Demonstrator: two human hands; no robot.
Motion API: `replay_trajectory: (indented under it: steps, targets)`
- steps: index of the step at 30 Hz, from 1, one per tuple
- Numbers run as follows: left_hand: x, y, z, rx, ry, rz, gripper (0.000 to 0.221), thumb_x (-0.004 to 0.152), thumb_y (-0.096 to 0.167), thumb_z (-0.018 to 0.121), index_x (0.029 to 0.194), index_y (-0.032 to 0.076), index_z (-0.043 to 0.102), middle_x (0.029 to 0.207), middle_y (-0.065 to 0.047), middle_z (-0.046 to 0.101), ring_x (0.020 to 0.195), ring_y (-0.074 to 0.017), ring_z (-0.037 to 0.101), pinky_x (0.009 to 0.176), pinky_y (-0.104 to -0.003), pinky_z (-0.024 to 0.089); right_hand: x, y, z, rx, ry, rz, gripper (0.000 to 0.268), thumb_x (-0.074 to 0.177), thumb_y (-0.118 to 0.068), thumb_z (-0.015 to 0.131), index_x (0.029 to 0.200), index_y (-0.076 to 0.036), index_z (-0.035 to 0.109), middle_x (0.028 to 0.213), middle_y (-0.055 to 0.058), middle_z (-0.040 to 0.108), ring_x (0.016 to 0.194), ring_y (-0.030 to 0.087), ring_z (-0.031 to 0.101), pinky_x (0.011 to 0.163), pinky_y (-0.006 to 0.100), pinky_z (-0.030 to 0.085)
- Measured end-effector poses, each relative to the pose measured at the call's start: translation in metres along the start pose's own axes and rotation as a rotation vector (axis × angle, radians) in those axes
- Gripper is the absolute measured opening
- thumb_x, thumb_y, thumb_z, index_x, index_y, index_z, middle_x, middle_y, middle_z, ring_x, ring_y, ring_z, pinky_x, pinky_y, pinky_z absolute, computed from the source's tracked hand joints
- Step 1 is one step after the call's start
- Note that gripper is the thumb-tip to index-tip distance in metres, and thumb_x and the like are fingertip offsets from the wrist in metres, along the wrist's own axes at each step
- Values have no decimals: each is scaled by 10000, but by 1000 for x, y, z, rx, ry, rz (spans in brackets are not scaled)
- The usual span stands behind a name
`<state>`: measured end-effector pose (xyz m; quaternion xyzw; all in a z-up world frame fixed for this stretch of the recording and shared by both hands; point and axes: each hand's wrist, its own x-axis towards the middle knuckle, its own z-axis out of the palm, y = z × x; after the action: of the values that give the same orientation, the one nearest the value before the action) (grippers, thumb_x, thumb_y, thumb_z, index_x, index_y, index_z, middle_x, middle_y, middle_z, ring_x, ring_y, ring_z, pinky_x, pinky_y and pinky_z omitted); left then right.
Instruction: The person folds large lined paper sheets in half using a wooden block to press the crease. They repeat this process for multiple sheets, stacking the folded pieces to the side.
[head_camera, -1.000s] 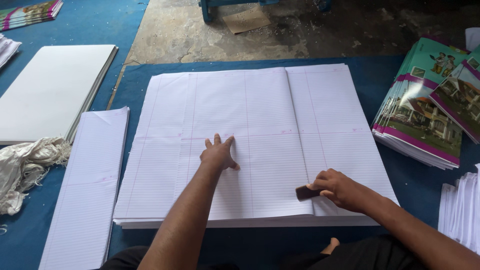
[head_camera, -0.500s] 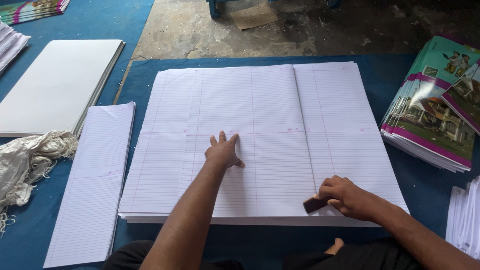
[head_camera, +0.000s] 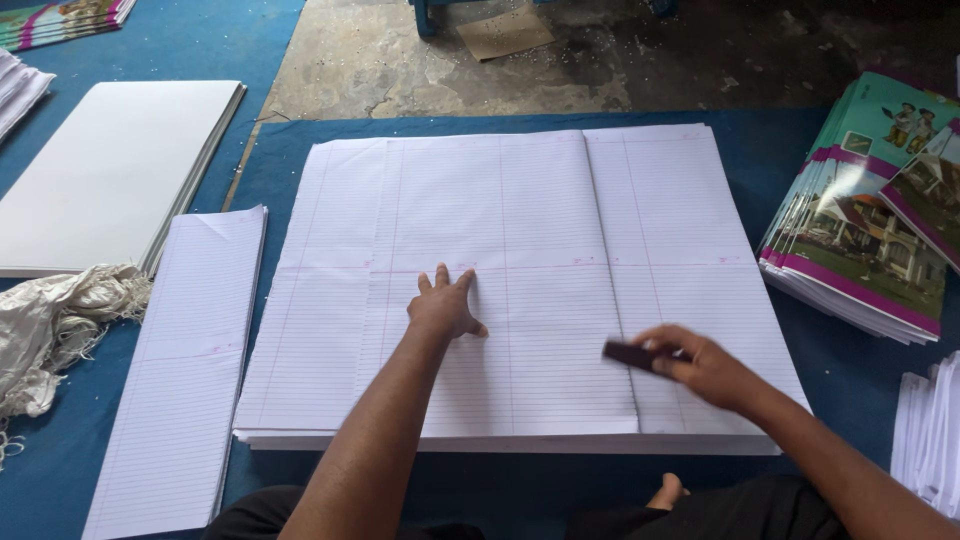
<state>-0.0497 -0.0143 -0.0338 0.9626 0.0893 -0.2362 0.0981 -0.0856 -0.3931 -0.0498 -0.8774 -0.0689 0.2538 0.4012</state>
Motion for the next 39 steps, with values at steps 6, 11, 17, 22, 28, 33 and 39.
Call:
replay_trajectory:
  steps: [6,11,17,22,28,33,39]
  targets:
    - [-2,-1,-1,-4,16,-4,1207,650,516,928,1603,393,198,1700,-91,117,1548,-402,112,1072,-525,487,29,16,-38,67,415,117,463,920,-100,621,1358,-248,634,1107,98,699,911,227,687,737,390,566]
    - [-3,-4,2,-13,51,6,1213,617,525,943,1595,368,244,1692,-85,158,1540,-388,166,1073,-502,487,44,36,-49,-37,593,291,458,936,-127,657,1374,-261,647,1102,108,714,911,253,686,774,403,552]
    - [1,-23,11,-74,92,82,1123,623,566,922,1556,317,348,1666,-74,221,1531,-335,194,1150,-654,299,50,43,-48,-574,692,243,406,931,-202,642,1328,-278,684,1228,102,676,1094,304,647,946,487,499]
    - [18,-61,20,-254,195,62,709,792,532,799,1396,222,596,1592,-103,388,1474,-308,328,1142,-665,326,52,25,-26,-947,799,227,349,931,-196,637,1261,-273,718,1325,14,664,1270,259,597,1076,509,457]
    - [17,-131,26,-414,423,-316,361,862,214,704,1136,-22,691,1184,-232,648,1122,-361,619,950,-488,542,74,-9,17,-369,650,11,420,905,-255,666,1282,-72,692,1086,141,732,971,300,720,897,415,570]
    - [20,-144,31,-547,452,-325,262,793,83,679,1040,12,730,1010,-194,749,973,-319,726,911,-431,564,75,-32,31,-270,530,192,514,903,-331,692,1328,-48,639,978,119,749,872,264,743,810,414,603]
    - [30,-140,31,-578,438,-338,237,808,89,691,1033,52,753,1038,-175,757,989,-304,730,923,-411,568,76,-38,40,-331,502,87,547,888,-348,707,1322,-23,636,938,125,771,862,250,740,812,395,590]
